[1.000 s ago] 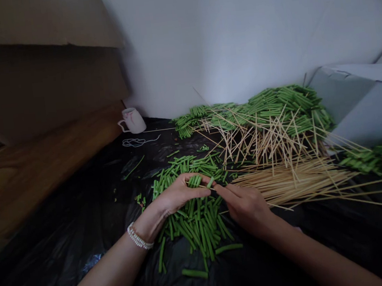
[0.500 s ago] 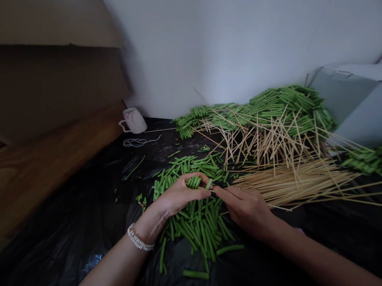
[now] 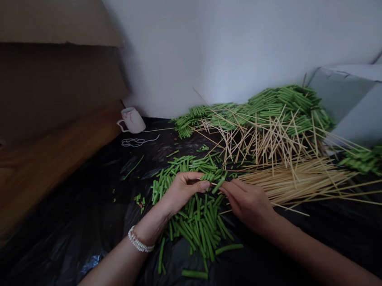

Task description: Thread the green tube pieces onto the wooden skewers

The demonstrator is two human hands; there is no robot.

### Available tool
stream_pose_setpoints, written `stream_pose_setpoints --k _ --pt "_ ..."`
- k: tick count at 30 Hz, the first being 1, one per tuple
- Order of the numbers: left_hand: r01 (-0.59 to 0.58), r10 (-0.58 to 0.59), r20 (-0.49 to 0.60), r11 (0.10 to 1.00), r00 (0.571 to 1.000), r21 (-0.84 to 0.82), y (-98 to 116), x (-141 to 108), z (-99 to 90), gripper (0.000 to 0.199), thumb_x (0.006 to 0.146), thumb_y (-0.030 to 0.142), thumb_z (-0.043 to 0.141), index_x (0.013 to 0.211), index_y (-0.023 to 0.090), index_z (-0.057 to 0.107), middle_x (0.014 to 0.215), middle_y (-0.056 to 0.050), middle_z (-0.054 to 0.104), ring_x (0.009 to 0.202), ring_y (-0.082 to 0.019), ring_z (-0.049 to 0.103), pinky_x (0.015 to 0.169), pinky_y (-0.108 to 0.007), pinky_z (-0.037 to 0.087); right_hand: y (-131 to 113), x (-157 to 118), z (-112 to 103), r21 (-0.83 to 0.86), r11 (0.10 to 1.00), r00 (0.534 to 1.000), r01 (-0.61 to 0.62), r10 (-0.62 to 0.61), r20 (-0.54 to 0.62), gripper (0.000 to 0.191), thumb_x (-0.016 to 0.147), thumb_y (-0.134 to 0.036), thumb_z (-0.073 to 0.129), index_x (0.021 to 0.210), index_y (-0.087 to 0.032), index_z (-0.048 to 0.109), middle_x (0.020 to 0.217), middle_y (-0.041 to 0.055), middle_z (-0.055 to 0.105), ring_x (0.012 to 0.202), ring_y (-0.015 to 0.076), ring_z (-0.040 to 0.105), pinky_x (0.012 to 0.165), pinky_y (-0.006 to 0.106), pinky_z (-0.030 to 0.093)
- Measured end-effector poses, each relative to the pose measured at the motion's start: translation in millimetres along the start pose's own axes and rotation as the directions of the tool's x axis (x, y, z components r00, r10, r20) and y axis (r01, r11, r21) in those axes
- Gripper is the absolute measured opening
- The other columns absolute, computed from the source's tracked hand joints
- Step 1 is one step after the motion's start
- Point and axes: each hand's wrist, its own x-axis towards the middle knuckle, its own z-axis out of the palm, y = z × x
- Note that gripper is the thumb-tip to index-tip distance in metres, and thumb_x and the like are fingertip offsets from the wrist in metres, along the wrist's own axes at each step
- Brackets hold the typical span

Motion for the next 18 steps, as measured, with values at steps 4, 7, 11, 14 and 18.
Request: stream_pose_setpoints --k 4,7,11,14,18 --pt "0.000 0.000 0.015 1.000 1.000 0.008 -0.3 -1.5 2.6 0.019 0.066 0.031 0.081 0.076 0.015 0.077 0.067 -0.001 0.070 0.060 -0.011 0.056 0.065 -0.024 0.045 -4.9 1.7 0.6 0.028 1.000 1.000 -0.009 0.009 0.008 0.022 0.093 -0.013 0.042 0.095 -0.017 0.064 0.073 0.0026 0.061 0.066 0.0130 0.056 0.061 0.023 0.039" --pt "-0.006 0.006 0.013 1.000 1.000 0.024 -0.3 -1.1 2.1 0.019 0.066 0.031 0.080 0.075 0.015 0.077 0.065 -0.001 0.069 0.058 -0.010 0.055 0.064 -0.024 0.045 -5.3 3.1 0.5 0.069 0.997 0.997 -0.043 0.039 0.064 0.023 0.093 -0.015 0.041 0.092 -0.017 0.064 0.076 0.0037 0.062 0.070 0.0138 0.057 0.063 0.023 0.040" --pt "-0.022 0.022 0.011 0.998 1.000 0.058 -0.6 -1.0 2.4 0.016 0.067 0.029 0.079 0.073 0.015 0.076 0.064 -0.001 0.070 0.058 -0.011 0.056 0.063 -0.024 0.045 -3.1 6.5 -0.7 0.236 0.956 0.980 -0.172 0.141 0.143 0.021 0.093 -0.019 0.043 0.087 -0.018 0.063 0.080 0.0042 0.066 0.078 0.0150 0.061 0.070 0.024 0.043" --pt "-0.036 0.034 0.029 0.997 0.999 0.064 -0.2 -2.2 4.3 0.017 0.068 0.028 0.078 0.079 0.016 0.077 0.077 -0.003 0.074 0.070 -0.015 0.063 0.072 -0.027 0.049 -1.7 10.6 -3.1 0.380 0.891 0.963 -0.248 0.184 0.196 0.019 0.092 -0.021 0.047 0.082 -0.020 0.063 0.079 0.0026 0.067 0.077 0.0149 0.062 0.073 0.025 0.045" --pt "-0.039 0.033 0.072 0.996 0.997 0.078 0.7 -3.1 4.9 0.017 0.070 0.026 0.077 0.084 0.017 0.077 0.080 -0.004 0.075 0.075 -0.016 0.064 0.076 -0.027 0.049 -1.2 13.8 -6.3 0.430 0.856 0.948 -0.288 0.194 0.251 0.018 0.091 -0.022 0.050 0.081 -0.021 0.065 0.077 0.0005 0.068 0.073 0.0142 0.062 0.069 0.025 0.045"
